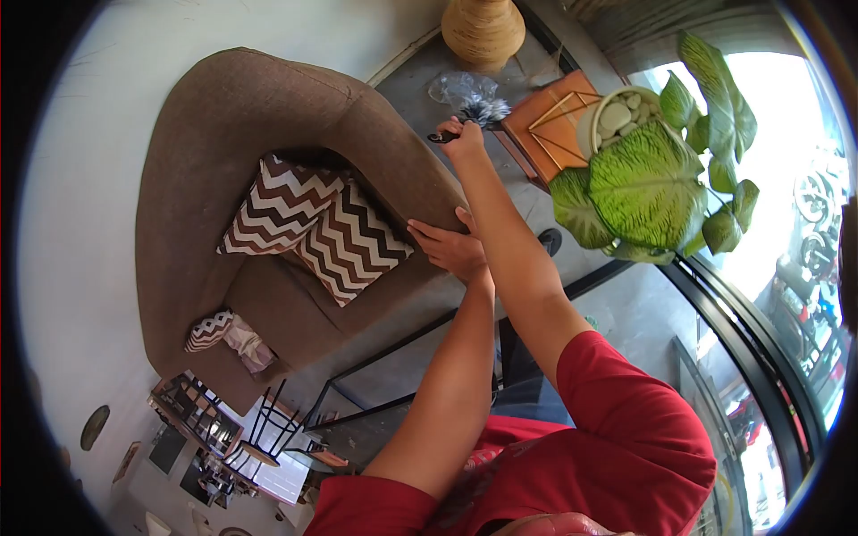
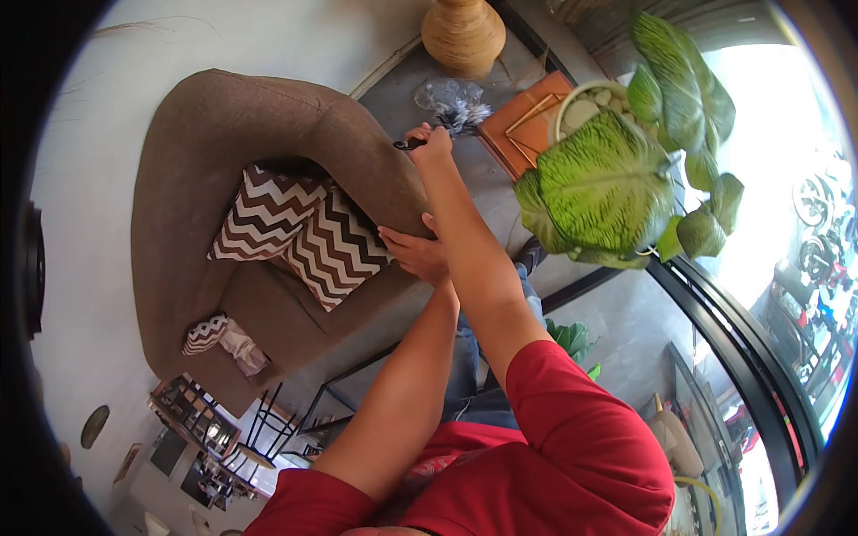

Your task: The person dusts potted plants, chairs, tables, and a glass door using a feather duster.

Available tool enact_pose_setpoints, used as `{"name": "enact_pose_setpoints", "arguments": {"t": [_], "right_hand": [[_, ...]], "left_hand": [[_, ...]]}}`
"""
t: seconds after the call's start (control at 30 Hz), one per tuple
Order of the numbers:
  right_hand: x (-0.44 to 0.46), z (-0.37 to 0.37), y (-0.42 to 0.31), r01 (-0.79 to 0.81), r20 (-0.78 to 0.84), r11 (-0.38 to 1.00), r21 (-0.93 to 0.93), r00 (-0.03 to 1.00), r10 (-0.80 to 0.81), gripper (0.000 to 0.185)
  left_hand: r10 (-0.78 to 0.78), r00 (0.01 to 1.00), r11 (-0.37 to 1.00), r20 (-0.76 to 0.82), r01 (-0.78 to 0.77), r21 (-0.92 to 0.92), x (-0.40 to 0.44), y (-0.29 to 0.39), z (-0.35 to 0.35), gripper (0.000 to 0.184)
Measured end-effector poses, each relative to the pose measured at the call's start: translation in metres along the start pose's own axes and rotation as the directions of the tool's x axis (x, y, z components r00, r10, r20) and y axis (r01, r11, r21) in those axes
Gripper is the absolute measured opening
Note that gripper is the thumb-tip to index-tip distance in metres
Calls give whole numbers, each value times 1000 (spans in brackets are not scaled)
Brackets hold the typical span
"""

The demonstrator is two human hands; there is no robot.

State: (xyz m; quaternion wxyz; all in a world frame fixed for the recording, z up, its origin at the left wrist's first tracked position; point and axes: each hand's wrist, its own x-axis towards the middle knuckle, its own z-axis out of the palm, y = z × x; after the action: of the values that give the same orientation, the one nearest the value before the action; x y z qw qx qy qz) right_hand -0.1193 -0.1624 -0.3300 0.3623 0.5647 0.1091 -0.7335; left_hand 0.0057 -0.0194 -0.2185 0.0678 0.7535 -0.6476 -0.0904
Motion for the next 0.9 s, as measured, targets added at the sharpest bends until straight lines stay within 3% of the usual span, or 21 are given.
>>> {"name": "enact_pose_setpoints", "arguments": {"t": [0.13,0.2,0.27,0.33,0.4,0.43,0.47,0.53,0.57,0.6,0.63,0.67,0.7,0.83,0.9], "right_hand": [[-53,-13,8,-211,107,977,20,972,207,28],[-102,-19,12,-374,237,923,-85,893,383,28],[-172,-27,14,-528,180,812,-249,798,575,33],[-250,-43,24,-223,126,743,-631,916,382,43],[-292,-69,15,120,171,374,-920,980,105,52],[-302,-83,3,168,178,176,-970,983,44,53],[-310,-98,-11,196,196,-27,-980,980,-15,53],[-327,-131,-39,259,297,-280,-925,949,-104,53],[-335,-145,-52,205,269,-381,-902,955,-124,54],[-341,-152,-66,149,246,-473,-868,958,-149,55],[-341,-153,-82,-11,56,-397,-918,986,-156,55],[-345,-150,-94,-180,-139,-319,-931,980,-145,56],[-358,-148,-99,-145,-108,-298,-943,985,-136,55],[-440,-128,-55,53,74,-301,-952,996,-59,55],[-487,-116,-17,400,416,-353,-846,909,35,48]], "left_hand": [[-6,999,1000,-41,6,-9,-2,-8,7,84],[3,999,1000,-43,-2,21,-1,-24,30,89],[-10,1000,1000,-6,10,2,1,-27,41,89],[-13,998,999,62,11,37,7,-29,43,91],[-28,993,996,116,18,85,7,-28,23,92],[-41,993,998,108,35,58,6,-25,1,92],[88,985,996,147,-86,-17,5,-26,-27,92],[337,924,931,183,-297,-214,8,-46,-63,91],[327,931,930,163,-287,-228,17,-73,-61,91],[497,815,835,298,-356,-419,33,-104,-49,90],[662,645,709,382,-372,-600,47,-137,-40,90],[613,554,782,563,-321,-535,62,-167,-34,84],[529,441,849,725,-283,-447,76,-198,-39,79],[453,545,887,706,-359,-291,113,-292,-104,66],[295,593,950,749,-101,-294,119,-332,-132,57]]}}
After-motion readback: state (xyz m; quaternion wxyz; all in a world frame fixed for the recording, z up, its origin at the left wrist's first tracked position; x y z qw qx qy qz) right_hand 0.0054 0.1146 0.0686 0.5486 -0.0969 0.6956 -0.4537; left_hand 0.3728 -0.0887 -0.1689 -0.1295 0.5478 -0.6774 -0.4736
